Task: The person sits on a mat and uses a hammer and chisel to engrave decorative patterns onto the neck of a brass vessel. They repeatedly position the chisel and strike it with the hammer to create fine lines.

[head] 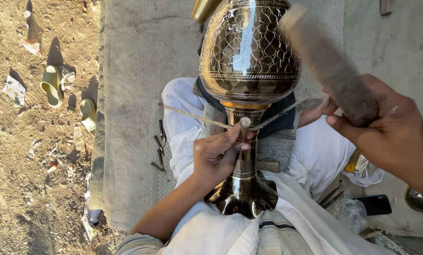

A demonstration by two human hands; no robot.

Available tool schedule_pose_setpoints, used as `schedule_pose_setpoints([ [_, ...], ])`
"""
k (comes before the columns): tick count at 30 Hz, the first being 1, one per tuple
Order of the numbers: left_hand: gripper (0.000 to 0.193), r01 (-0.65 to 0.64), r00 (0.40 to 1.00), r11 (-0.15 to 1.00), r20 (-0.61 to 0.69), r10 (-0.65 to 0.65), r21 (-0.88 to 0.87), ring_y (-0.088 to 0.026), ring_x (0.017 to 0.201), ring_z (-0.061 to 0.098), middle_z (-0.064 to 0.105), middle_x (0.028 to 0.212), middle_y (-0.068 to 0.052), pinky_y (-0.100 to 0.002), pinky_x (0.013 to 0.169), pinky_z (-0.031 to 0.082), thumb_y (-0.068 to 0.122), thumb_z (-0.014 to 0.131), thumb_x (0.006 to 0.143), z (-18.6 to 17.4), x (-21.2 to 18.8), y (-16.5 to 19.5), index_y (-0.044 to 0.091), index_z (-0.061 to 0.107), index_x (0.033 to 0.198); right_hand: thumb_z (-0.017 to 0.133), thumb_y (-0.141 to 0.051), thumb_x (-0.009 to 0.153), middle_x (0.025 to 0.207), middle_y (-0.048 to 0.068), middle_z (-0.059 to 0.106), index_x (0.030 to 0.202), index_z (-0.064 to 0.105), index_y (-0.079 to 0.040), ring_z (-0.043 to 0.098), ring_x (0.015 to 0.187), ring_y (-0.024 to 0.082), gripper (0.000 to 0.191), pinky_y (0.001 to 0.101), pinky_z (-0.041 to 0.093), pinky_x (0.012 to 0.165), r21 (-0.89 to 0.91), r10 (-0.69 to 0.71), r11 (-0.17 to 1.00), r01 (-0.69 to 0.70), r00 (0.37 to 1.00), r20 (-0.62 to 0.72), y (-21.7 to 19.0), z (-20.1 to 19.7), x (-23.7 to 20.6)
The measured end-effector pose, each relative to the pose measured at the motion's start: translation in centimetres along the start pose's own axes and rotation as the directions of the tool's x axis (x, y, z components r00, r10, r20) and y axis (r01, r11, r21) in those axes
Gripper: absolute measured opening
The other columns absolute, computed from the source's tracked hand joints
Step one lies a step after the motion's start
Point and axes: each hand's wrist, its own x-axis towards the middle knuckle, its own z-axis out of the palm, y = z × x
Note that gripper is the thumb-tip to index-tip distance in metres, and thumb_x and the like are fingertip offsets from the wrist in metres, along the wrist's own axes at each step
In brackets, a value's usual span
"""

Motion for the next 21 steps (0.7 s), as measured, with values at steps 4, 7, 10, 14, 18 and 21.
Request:
schedule_pose_setpoints([
  [4,0.059,-0.082,0.995,0.996,-0.056,0.083,0.028,-0.017,0.1,0.079,0.078,0.112,-0.01,-0.026,0.093,0.064,-0.017,0.064,0.094,0.3,0.0,0.7,0.013,0.059,0.145,0.07,-0.006,0.085,0.081,-0.004,0.077,0.123,0.074,-0.018,0.067,0.062,0.009,0.04,0.0344,0.052,0.066,-0.654,-0.093,0.721,0.23,0.967,0.238,-2.3,-1.3,1.1],
  [7,0.058,0.018,0.995,0.997,-0.101,-0.01,0.077,-0.015,0.092,0.079,0.079,0.106,-0.009,-0.025,0.086,0.064,-0.014,0.07,0.092,0.6,-0.2,1.1,0.011,0.06,0.143,0.071,-0.003,0.088,0.082,-0.001,0.077,0.118,0.074,-0.018,0.063,0.056,0.014,0.034,0.0297,0.047,0.053,-0.493,-0.012,0.861,0.123,0.975,0.222,-3.1,-1.4,1.7],
  [10,0.057,-0.076,0.986,0.993,-0.139,0.088,0.087,-0.015,0.093,0.078,0.078,0.107,-0.009,-0.026,0.085,0.064,-0.012,0.073,0.092,0.7,-0.2,0.9,0.01,0.059,0.143,0.074,-0.003,0.083,0.085,0.001,0.078,0.118,0.075,-0.02,0.072,0.069,0.013,0.039,0.0291,0.052,0.065,-0.655,-0.037,0.72,0.231,0.954,0.296,-3.1,-1.6,2.3],
  [14,0.054,-0.119,0.982,0.99,-0.137,0.128,0.076,-0.015,0.093,0.079,0.078,0.107,-0.01,-0.027,0.086,0.065,-0.014,0.068,0.094,0.4,-0.6,0.6,0.008,0.059,0.142,0.07,0.004,0.079,0.095,0.01,0.076,0.119,0.074,-0.008,0.074,0.071,0.017,0.042,0.0287,0.056,0.063,-0.49,-0.136,0.837,0.244,0.96,0.245,-2.7,-1.8,2.2],
  [18,0.051,-0.032,0.997,0.999,-0.071,0.028,-0.044,-0.015,0.09,0.079,0.079,0.105,-0.009,-0.027,0.084,0.066,-0.011,0.071,0.094,-0.6,-0.1,-0.7,0.009,0.062,0.141,0.076,0.003,0.074,0.095,0.012,0.077,0.127,0.072,-0.006,0.076,0.075,0.02,0.054,0.0334,0.06,0.072,-0.715,-0.023,0.68,0.162,0.979,0.2,-2.4,-1.9,1.6],
  [21,0.057,-0.054,0.997,0.987,0.044,0.061,-0.148,-0.017,0.093,0.079,0.079,0.107,-0.01,-0.03,0.092,0.066,-0.014,0.062,0.097,-1.4,0.4,-1.8,0.014,0.06,0.146,0.074,0.007,0.075,0.097,0.015,0.077,0.125,0.072,-0.002,0.076,0.079,0.023,0.051,0.0344,0.06,0.072,-0.647,-0.023,0.758,0.088,0.994,0.108,-2.5,-1.5,1.6],
])
